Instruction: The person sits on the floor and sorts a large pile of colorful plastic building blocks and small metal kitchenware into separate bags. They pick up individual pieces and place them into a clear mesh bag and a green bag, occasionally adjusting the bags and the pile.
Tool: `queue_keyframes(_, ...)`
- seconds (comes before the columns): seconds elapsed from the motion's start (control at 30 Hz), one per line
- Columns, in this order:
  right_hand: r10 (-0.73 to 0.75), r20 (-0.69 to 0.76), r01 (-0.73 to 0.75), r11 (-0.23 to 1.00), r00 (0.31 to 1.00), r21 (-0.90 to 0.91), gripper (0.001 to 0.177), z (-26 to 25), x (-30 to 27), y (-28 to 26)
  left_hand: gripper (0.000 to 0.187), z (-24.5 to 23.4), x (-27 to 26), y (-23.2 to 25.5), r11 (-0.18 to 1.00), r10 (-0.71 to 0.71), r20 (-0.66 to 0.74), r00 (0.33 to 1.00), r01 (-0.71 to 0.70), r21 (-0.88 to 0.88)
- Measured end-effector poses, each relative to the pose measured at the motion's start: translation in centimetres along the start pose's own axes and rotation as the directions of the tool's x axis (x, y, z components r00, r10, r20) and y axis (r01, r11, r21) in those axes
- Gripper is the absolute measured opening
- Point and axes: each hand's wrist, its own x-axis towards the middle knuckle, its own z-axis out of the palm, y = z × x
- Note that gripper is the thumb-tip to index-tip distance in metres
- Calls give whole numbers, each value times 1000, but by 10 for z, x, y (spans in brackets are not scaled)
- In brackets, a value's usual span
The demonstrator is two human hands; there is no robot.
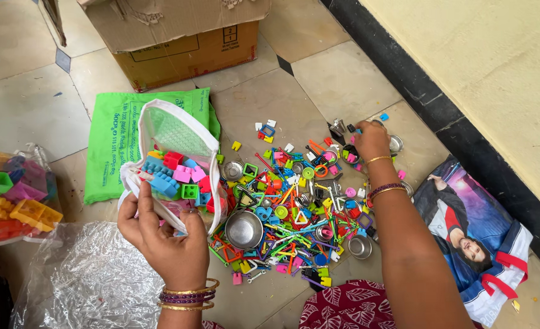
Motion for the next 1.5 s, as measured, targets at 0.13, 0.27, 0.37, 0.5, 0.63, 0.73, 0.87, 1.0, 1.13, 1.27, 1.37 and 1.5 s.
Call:
queue_keyframes(0.13, -27, -17, 25, 993, 999, -111, 28, 20, -6, 22, 76, 2, -2, 0, 998, 48, 7, 999, -48, 28)
queue_keyframes(0.27, 37, 35, -27, 970, 999, -240, 26, 22, -9, 21, 76, 1, -4, -3, 997, 49, 23, 999, -50, 51)
queue_keyframes(0.37, 97, 53, -84, 975, 994, -207, 24, 19, -8, 14, 75, 1, -4, -5, 996, 69, 16, 997, -70, 54)
queue_keyframes(0.5, 76, 60, -60, 971, 995, -233, 27, 14, -9, 9, 75, 2, -4, -6, 999, 24, 11, 1000, -24, 37)
queue_keyframes(0.63, 157, -4, -157, 987, 988, -15, 26, 16, -10, 10, 75, 2, -3, -7, 999, 30, 7, 1000, -30, -11)
queue_keyframes(0.73, 129, -249, 3, 883, 960, 469, 30, 22, -7, 2, 76, 3, -2, -9, 999, 18, 3, 1000, -18, -27)
queue_keyframes(0.87, 372, 418, -425, -68, 829, 903, 23, 19, -23, -6, 75, 4, -3, -11, 998, 53, -10, 999, -53, 22)
queue_keyframes(1.0, 213, 615, -358, -652, 759, 668, 19, 13, -66, -28, 73, 3, -2, -10, 994, 106, -40, 994, -105, 30)
queue_keyframes(1.13, 132, 548, -322, -688, 826, 651, 20, -7, -101, -72, 74, 1, -2, -11, 996, 87, -42, 995, -87, 5)
queue_keyframes(1.27, 71, 525, -392, -582, 848, 712, 28, -50, -115, -159, 73, 1, 0, -9, 996, 91, -59, 994, -90, 25)
queue_keyframes(1.37, -87, 414, -402, -483, 906, 778, 35, -105, -126, -226, 75, 0, 0, -9, 997, 74, -54, 996, -75, -1)
queue_keyframes(1.5, -174, 181, -221, -247, 968, 944, 37, -168, -144, -308, 76, -1, 1, -10, 998, 59, -54, 997, -61, -29)
